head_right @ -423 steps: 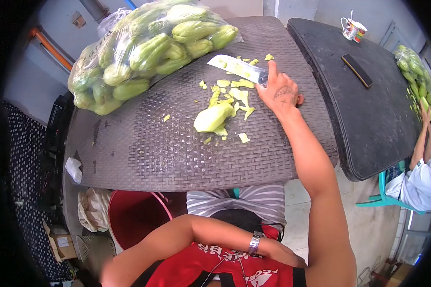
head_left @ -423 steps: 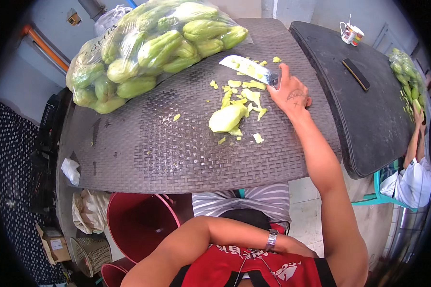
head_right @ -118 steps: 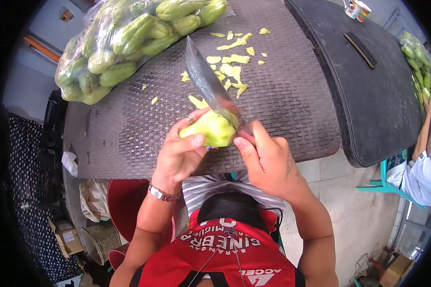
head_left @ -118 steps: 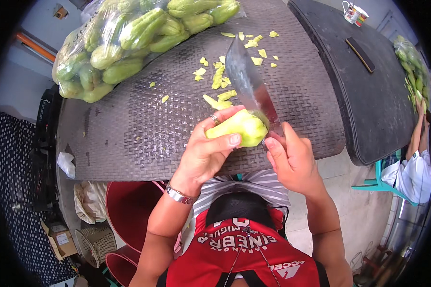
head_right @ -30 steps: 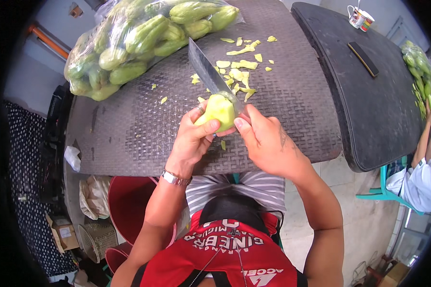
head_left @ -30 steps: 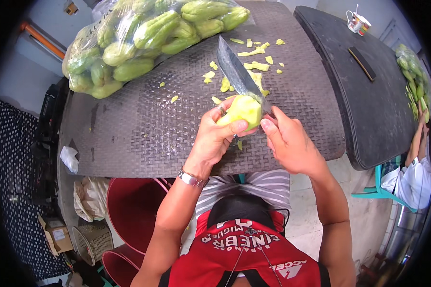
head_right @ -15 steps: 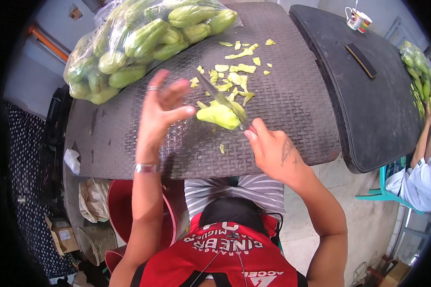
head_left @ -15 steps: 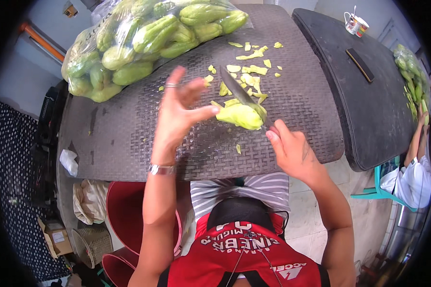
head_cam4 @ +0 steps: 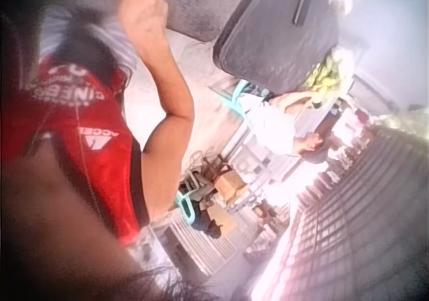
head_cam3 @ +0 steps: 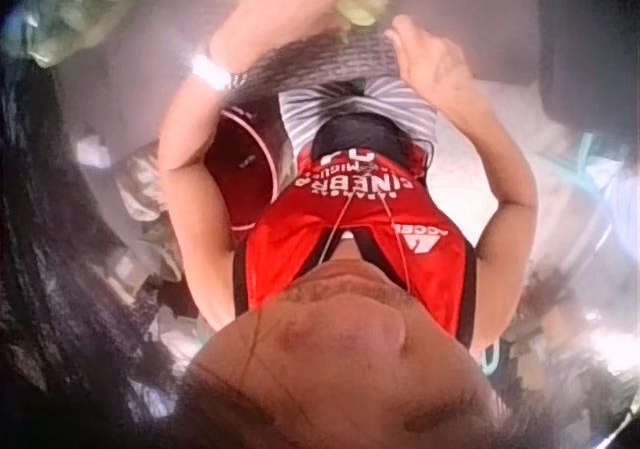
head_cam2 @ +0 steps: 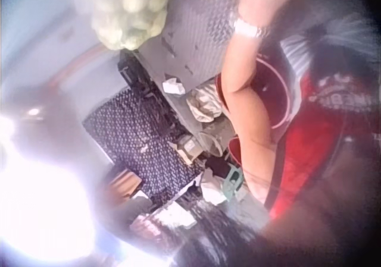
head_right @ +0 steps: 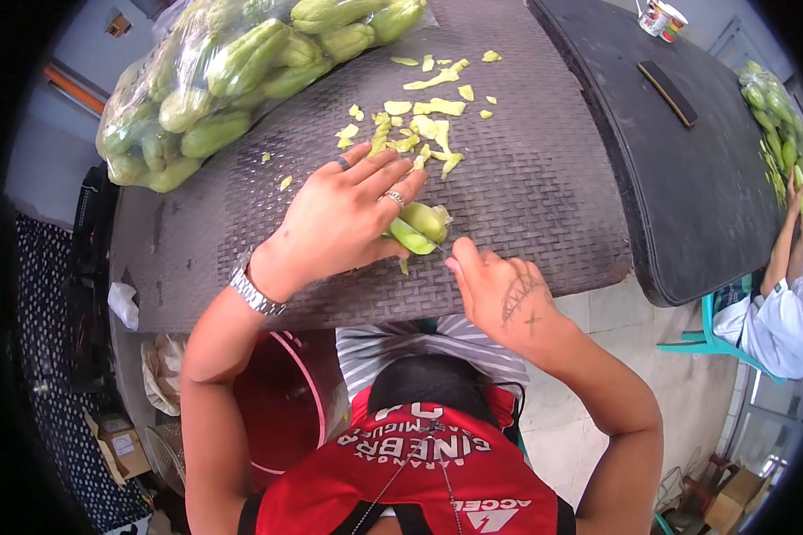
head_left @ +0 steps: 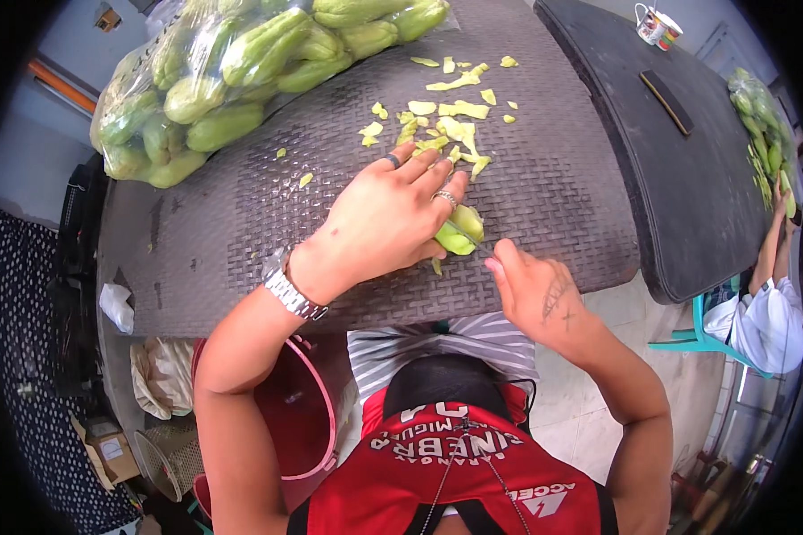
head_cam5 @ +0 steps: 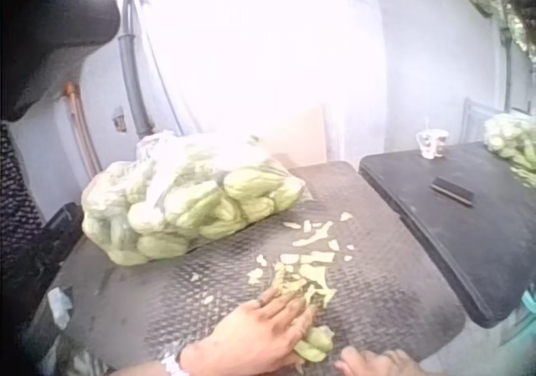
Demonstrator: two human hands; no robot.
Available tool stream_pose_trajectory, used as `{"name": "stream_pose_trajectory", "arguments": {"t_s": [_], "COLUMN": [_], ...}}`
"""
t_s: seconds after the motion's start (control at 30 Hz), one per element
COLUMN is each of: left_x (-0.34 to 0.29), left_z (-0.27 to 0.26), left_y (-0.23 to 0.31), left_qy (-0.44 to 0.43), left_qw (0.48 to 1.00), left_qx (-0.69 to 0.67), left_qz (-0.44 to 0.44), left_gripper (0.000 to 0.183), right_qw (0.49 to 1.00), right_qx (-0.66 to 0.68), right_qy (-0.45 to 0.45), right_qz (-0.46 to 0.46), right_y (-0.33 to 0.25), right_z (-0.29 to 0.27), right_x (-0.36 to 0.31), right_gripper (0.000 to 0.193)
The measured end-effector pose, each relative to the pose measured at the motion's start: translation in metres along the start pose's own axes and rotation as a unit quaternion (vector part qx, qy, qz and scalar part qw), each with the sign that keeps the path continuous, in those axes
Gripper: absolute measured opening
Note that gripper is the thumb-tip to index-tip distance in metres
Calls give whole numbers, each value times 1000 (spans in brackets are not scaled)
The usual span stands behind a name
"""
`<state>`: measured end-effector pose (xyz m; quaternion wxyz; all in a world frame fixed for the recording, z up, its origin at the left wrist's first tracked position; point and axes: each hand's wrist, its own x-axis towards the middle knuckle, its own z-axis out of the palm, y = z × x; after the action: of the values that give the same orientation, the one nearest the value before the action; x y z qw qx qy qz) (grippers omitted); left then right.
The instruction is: The person peels a chayote with a knife and then cuts the peeled vegetable into smaller pieces.
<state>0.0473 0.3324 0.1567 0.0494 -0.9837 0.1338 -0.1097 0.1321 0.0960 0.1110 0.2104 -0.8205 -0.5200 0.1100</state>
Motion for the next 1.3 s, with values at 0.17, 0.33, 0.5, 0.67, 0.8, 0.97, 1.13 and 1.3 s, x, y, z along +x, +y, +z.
{"name": "stream_pose_trajectory", "arguments": {"t_s": [0.17,0.33,0.5,0.67,0.8,0.97,1.13,1.3], "left_x": [-5,-14,-11,-15,-17,-39,-61,-80], "left_z": [13,29,32,50,47,31,14,15], "left_y": [4,9,12,22,22,42,60,83], "left_qy": [-2,28,10,93,42,41,97,54], "left_qw": [999,994,988,979,981,975,955,778], "left_qx": [-48,-79,-110,-139,-152,-186,-195,-381], "left_qz": [-23,-70,-106,-119,-109,-114,-201,-496], "left_gripper": [72,73,86,110,109,114,95,42], "right_qw": [999,995,977,971,986,994,993,898], "right_qx": [-36,-87,-156,-175,-124,-6,78,343], "right_qy": [-17,-46,40,17,-26,-95,-59,-129], "right_qz": [-4,-12,-142,-162,-109,-54,-69,243], "right_y": [1,4,13,28,26,35,39,1], "right_z": [-6,-12,-28,-25,-25,-28,-38,-43], "right_x": [-1,3,11,15,16,26,20,22], "right_gripper": [17,17,19,20,22,26,21,32]}}
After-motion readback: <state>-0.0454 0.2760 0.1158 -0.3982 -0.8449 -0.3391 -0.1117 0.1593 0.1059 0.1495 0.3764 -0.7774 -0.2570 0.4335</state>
